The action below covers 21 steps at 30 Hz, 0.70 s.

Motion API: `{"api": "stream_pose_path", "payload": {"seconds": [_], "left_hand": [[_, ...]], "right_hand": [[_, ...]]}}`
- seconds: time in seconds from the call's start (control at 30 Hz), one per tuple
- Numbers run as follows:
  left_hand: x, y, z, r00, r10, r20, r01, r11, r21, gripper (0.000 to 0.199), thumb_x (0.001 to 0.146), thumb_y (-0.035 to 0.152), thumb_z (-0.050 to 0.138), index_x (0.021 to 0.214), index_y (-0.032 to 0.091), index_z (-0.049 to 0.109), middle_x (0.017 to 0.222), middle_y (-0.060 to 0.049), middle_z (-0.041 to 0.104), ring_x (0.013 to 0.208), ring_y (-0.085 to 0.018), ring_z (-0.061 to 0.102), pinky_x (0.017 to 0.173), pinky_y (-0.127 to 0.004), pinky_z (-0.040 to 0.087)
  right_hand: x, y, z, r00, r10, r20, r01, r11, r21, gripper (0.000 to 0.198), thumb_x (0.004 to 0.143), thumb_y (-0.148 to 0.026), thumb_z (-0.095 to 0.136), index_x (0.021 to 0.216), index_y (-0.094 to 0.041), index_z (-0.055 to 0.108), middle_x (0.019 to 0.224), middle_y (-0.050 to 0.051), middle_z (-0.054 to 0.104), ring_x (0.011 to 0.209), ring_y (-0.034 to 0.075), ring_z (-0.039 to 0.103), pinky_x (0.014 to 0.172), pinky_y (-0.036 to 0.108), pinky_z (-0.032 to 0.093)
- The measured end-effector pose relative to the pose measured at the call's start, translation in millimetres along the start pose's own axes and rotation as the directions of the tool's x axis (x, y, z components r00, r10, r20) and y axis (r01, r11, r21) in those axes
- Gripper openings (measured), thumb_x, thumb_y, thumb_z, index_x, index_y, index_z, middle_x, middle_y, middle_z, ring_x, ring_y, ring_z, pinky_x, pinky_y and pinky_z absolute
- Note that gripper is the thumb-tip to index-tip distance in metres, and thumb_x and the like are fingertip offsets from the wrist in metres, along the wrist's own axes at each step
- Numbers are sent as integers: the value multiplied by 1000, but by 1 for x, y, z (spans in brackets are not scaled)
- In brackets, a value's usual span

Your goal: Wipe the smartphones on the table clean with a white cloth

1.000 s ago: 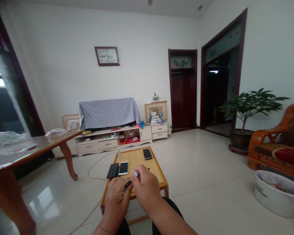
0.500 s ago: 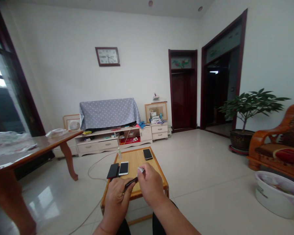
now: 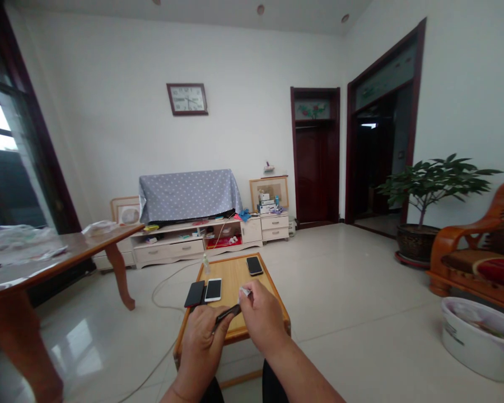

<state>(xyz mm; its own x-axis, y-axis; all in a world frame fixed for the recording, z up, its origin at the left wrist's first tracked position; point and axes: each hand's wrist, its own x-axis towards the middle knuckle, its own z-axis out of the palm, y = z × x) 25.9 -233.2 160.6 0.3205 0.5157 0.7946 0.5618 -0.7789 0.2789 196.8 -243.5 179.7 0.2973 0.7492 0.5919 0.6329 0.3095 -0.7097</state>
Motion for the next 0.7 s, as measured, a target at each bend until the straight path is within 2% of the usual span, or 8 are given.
{"api": "stream_pose_path", "payload": {"seconds": [0.1,0.17,0.37,0.43,0.5,0.57,0.7], "left_hand": [[-2,-2,2,999,-7,39,6,1000,12,12,95,24,56,100,23,67,86,-4,67,84,-21,57,78,-36,43],[-3,-3,1,999,-10,39,10,1000,7,13,95,25,56,101,24,67,87,-4,67,85,-22,57,78,-36,43],[0,-7,-6,999,-33,22,33,999,-3,12,94,29,59,100,25,68,88,-4,68,87,-21,59,80,-36,43],[2,-8,-6,998,-50,40,51,999,-6,12,94,30,58,100,25,68,88,-3,68,87,-21,59,80,-36,43],[4,-8,-5,996,-65,62,65,998,-5,13,94,32,58,98,25,69,87,-3,69,88,-21,59,80,-36,43],[6,-8,-6,993,-76,85,77,997,-4,15,94,34,58,98,26,70,88,-3,70,89,-21,60,81,-36,43],[12,-8,-12,983,-95,159,101,994,-30,17,95,35,57,99,28,72,91,-2,72,90,-21,61,82,-35,44]], "right_hand": [[-12,-18,7,996,-63,66,62,998,15,13,90,-33,55,92,-24,66,78,-1,67,70,16,61,64,25,39],[-12,-19,7,995,-64,82,62,998,20,12,91,-32,56,91,-24,65,78,-2,67,71,15,61,64,25,38],[9,17,-5,998,61,34,-59,996,-63,14,92,-33,54,90,-24,64,79,-1,68,70,17,61,63,26,38],[11,21,-8,998,57,25,-55,996,-67,15,93,-34,53,91,-24,65,79,-1,68,71,17,61,63,27,39],[10,16,-12,1000,-13,28,14,999,-48,16,95,-34,53,95,-24,66,85,0,69,75,17,62,67,27,41],[8,8,-16,988,-134,78,136,990,-34,15,94,-32,56,99,-25,68,94,1,70,85,17,62,74,27,42],[7,-5,-27,892,-338,301,357,934,-10,16,93,-29,61,105,-29,72,100,0,73,99,19,59,87,30,39]]}}
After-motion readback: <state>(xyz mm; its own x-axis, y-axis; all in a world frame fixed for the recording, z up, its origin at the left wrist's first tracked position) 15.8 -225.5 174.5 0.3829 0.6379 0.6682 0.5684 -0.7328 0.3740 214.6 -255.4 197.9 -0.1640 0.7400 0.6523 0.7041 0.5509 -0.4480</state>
